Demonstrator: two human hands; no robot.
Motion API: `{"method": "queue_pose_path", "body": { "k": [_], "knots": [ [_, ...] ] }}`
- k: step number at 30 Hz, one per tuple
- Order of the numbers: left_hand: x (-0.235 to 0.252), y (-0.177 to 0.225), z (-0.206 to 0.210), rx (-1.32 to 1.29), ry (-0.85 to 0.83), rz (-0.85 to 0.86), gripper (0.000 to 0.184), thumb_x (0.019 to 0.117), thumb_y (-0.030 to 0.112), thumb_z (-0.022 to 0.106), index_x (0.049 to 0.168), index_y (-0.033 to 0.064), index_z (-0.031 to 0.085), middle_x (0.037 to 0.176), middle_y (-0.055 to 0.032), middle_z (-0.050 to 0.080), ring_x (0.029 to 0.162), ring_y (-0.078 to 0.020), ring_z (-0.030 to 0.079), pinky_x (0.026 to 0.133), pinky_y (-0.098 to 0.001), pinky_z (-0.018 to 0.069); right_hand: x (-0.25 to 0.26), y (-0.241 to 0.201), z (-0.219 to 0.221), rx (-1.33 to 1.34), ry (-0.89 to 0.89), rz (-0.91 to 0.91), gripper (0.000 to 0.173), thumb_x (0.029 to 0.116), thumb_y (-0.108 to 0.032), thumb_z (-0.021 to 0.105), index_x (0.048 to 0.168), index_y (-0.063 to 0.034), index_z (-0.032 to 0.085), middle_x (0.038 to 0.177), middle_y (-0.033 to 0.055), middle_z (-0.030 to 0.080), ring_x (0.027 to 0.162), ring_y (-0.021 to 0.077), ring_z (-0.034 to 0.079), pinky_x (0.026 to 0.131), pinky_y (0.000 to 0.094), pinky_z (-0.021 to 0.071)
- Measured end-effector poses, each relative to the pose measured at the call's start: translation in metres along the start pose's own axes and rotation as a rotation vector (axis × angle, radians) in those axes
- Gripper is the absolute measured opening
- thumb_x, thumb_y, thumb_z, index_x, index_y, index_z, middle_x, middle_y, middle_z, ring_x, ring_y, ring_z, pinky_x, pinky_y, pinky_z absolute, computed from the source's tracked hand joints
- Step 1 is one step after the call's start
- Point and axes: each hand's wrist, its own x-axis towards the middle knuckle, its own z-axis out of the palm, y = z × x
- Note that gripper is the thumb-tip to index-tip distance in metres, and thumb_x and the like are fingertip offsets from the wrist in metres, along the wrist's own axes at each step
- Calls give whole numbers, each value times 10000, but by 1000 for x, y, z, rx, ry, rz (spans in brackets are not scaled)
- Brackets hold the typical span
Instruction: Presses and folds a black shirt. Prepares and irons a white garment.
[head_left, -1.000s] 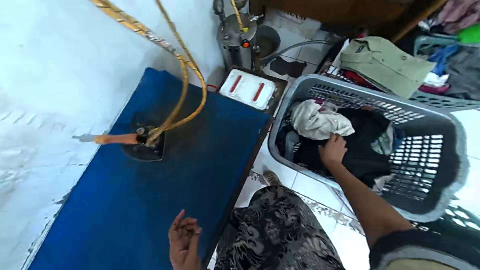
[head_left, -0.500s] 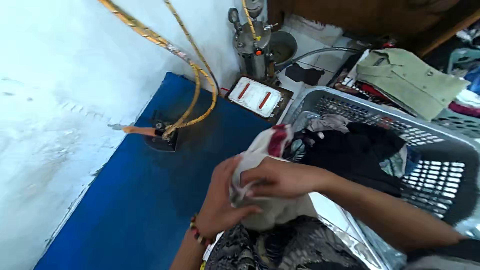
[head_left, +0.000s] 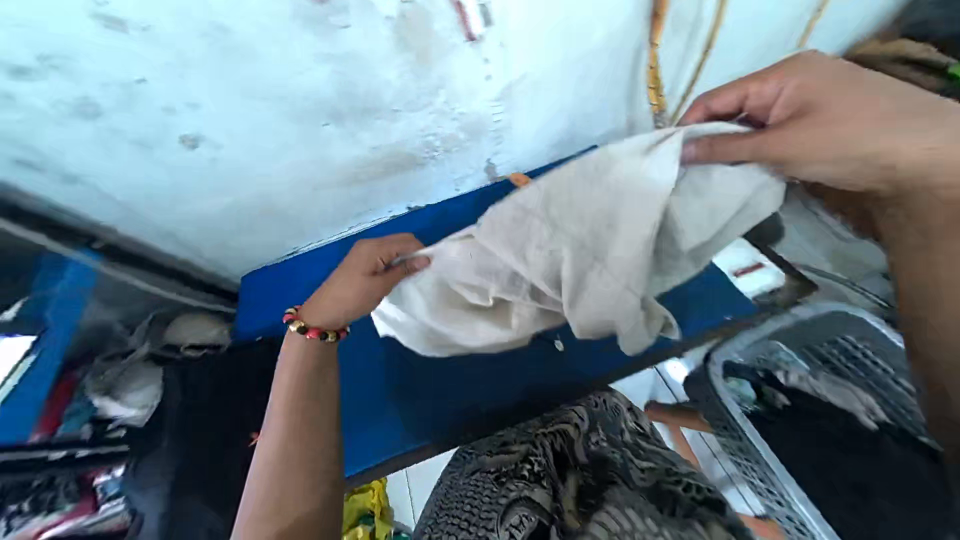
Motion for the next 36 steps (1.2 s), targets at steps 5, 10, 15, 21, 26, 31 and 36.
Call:
{"method": "queue_pose_path", "body": {
  "k": [5, 10, 15, 21, 26, 31, 36],
  "knots": [
    [-39, -36, -58, 274, 306, -189, 248, 1054, 182, 540, 995, 8, 706, 875, -89, 677, 795, -146, 633, 755, -358, 532, 56, -25, 89, 463, 54, 214, 267, 1085, -193, 473, 916, -178, 679, 714, -134, 674, 593, -49, 630, 534, 166, 561],
    [-38, -72, 31, 339, 367, -522, 366, 1051, 229, 583, 1323, -13, 613, 1372, -283, 571, 1296, -475, 535, 1070, -644, 423, 60, 71, 248, 212, -244, 473, 403, 1100, -242, 490, 1369, 54, 544, 1181, 306, 646, 1054, 419, 658, 935, 617, 514],
    [-32, -87, 175, 30, -185, -696, 882, 910, 503, 735, 1555, 17, 381, 1596, -254, 373, 1434, -450, 416, 1112, -642, 381, 35, 86, 335, -80, -232, 447, 736, 887, -120, 793, 1496, 64, 425, 1521, 367, 391, 1354, 594, 423, 1013, 788, 367],
    [-21, -79, 245, -371, 671, -745, 603, 871, -95, 643, 1420, -163, 403, 1355, -325, 546, 1107, -320, 674, 915, -365, 580, 75, 55, 365, -92, -542, -230, 724, 844, 78, 681, 1519, -98, 485, 1450, 191, 583, 1341, 448, 528, 1040, 713, 370],
    [16, -52, 234, -168, 1077, -506, 893, 838, 331, 788, 1420, -184, 348, 1411, -380, 454, 1242, -367, 569, 1018, -422, 510, 142, -8, 272, 207, -261, -289, 272, 799, 105, 736, 1063, 42, 712, 1013, 227, 691, 878, 365, 695, 763, 524, 579],
    [51, -21, 169, 169, 986, -573, 463, 746, 64, 797, 1171, -70, 674, 1086, -222, 724, 985, -382, 712, 851, -571, 562, 185, -52, 150, 20, 94, -560, 144, 879, -29, 669, 997, 50, 686, 807, 204, 683, 683, 294, 654, 610, 449, 511],
    [-14, 1, 39, 532, 1038, -523, 221, 926, 62, 659, 1124, -34, 683, 937, -169, 718, 807, -212, 700, 728, -380, 580, 220, -4, 78, -98, 12, -622, 299, 1044, -318, 516, 1113, -97, 705, 916, 50, 692, 734, 14, 604, 653, 265, 512]
  ]
}}
